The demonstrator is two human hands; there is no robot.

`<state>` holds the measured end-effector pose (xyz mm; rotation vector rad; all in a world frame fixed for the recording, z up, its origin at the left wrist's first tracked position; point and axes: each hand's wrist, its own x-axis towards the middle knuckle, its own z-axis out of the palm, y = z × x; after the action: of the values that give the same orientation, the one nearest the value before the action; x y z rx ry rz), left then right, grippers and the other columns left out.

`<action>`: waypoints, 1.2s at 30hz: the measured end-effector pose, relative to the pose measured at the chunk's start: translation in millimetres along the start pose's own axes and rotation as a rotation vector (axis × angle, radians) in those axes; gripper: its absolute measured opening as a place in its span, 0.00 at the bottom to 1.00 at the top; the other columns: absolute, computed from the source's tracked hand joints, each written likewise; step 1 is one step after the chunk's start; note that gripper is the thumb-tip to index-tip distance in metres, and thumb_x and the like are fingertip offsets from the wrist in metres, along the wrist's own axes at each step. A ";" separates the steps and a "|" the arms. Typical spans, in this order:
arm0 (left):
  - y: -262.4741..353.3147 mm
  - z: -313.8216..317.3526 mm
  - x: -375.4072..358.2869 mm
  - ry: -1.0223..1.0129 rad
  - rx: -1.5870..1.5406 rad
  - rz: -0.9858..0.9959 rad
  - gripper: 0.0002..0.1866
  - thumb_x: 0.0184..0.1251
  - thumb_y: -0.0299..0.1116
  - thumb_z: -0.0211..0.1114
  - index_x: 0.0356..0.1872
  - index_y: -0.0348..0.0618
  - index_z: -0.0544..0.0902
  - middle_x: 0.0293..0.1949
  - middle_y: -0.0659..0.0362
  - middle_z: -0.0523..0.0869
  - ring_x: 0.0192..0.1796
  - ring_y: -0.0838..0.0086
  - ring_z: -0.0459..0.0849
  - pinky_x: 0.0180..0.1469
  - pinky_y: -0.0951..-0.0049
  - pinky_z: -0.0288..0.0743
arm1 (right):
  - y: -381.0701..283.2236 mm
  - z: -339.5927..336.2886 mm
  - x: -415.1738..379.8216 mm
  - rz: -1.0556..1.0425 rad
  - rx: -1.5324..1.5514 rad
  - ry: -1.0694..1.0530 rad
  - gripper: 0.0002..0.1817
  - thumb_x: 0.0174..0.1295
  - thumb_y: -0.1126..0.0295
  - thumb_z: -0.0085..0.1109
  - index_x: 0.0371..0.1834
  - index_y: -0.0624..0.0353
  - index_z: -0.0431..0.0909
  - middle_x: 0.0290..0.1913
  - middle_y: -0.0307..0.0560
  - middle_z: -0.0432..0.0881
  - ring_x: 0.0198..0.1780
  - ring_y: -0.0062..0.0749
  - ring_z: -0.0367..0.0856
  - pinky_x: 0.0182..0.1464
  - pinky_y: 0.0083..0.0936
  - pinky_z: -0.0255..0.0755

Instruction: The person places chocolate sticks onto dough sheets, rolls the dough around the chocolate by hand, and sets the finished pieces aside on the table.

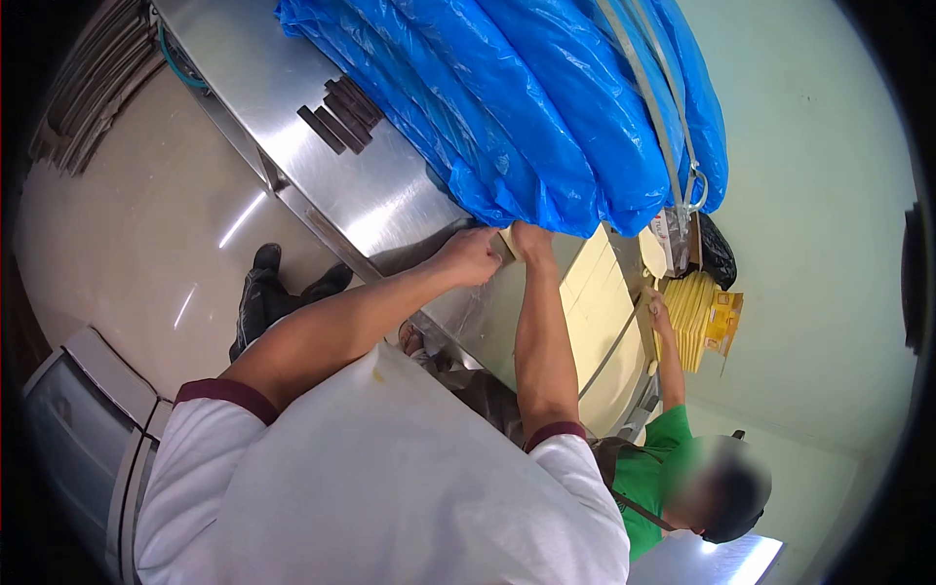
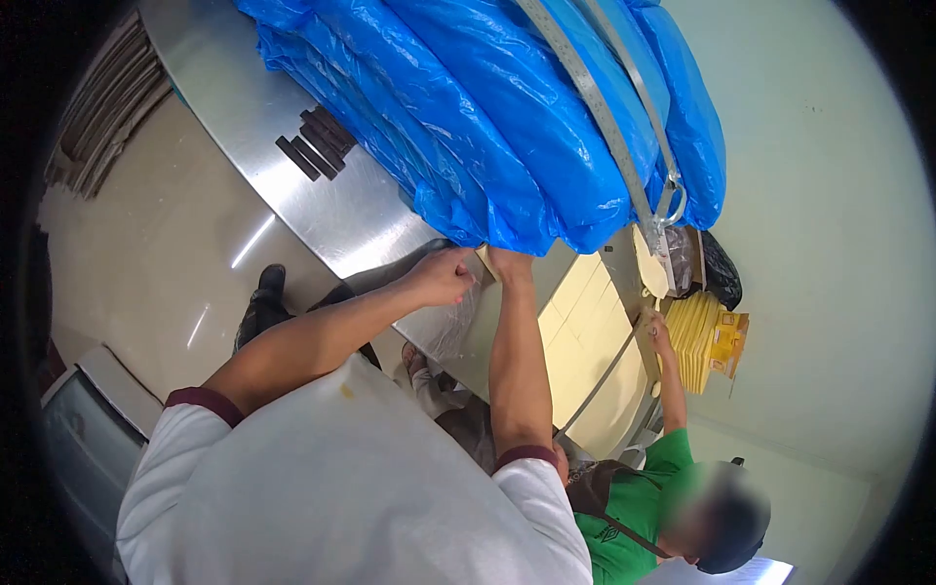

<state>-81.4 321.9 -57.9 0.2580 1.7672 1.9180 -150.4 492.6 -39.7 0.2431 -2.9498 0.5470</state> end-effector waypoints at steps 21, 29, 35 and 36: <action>14.9 -8.0 -2.4 -0.082 -0.016 -0.060 0.35 0.68 0.27 0.61 0.76 0.38 0.63 0.31 0.52 0.86 0.28 0.68 0.89 0.33 0.67 0.84 | -23.3 -2.9 -11.5 -0.018 -0.274 0.015 0.27 0.70 0.51 0.53 0.68 0.47 0.77 0.71 0.53 0.75 0.75 0.56 0.67 0.75 0.54 0.56; 10.1 -11.0 -4.2 -0.085 -0.069 -0.066 0.35 0.67 0.26 0.58 0.77 0.37 0.62 0.32 0.52 0.86 0.28 0.68 0.90 0.32 0.66 0.85 | 2.8 -7.6 -4.6 0.198 -0.239 -0.248 0.39 0.71 0.37 0.44 0.82 0.39 0.57 0.84 0.50 0.54 0.84 0.55 0.45 0.75 0.76 0.35; 12.0 -11.2 -6.5 -0.082 -0.036 -0.071 0.36 0.67 0.26 0.58 0.78 0.36 0.60 0.30 0.51 0.88 0.28 0.66 0.90 0.36 0.65 0.85 | -6.8 0.1 -8.8 0.171 -0.249 -0.234 0.44 0.66 0.37 0.50 0.84 0.40 0.52 0.85 0.51 0.49 0.84 0.63 0.40 0.73 0.83 0.31; 13.3 -8.9 -7.3 -0.084 -0.012 -0.060 0.36 0.67 0.26 0.58 0.77 0.35 0.60 0.30 0.50 0.88 0.28 0.66 0.90 0.36 0.65 0.85 | -5.4 1.9 -15.3 0.183 -0.264 -0.253 0.45 0.66 0.38 0.51 0.84 0.40 0.52 0.85 0.51 0.49 0.84 0.64 0.38 0.73 0.83 0.32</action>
<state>-82.6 310.3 -44.7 0.2735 1.6898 1.8478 -134.6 489.0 -42.1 0.0135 -3.2667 0.1482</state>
